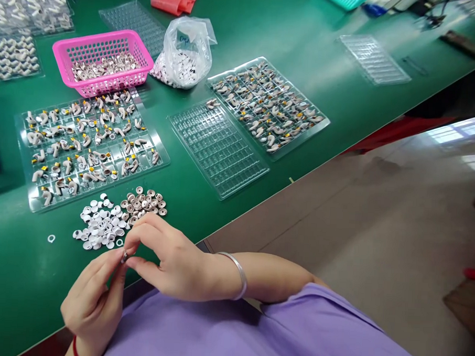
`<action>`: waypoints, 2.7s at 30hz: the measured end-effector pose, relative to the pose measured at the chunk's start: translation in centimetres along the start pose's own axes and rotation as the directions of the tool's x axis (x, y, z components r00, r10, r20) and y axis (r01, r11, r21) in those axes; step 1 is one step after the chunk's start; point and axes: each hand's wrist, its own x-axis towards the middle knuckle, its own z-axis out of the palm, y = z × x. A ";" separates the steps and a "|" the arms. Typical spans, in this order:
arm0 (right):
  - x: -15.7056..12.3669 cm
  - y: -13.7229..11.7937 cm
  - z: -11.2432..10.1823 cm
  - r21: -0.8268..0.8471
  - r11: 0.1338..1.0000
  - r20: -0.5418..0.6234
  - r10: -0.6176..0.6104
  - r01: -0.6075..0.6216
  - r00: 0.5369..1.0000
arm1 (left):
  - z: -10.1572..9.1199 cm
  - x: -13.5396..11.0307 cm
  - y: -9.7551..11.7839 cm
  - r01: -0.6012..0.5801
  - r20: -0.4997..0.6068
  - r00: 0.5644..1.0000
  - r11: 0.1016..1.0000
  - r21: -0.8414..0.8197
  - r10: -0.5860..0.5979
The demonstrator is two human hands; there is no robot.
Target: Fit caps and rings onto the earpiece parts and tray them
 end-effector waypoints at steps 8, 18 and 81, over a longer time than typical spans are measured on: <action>0.3 0.4 -0.4 -0.011 0.997 0.095 0.071 -0.070 0.993 | -0.1 0.5 0.0 -0.050 0.073 0.996 0.998 -0.027 0.052; 0.6 1.5 -0.2 0.191 0.952 0.202 0.202 -0.241 0.958 | 0.1 0.4 0.2 0.068 -0.037 0.997 0.997 -0.041 -0.069; 0.5 1.2 0.7 0.149 0.975 0.057 0.157 -0.164 0.986 | -0.2 0.0 0.2 0.157 -0.024 0.987 0.988 0.007 -0.157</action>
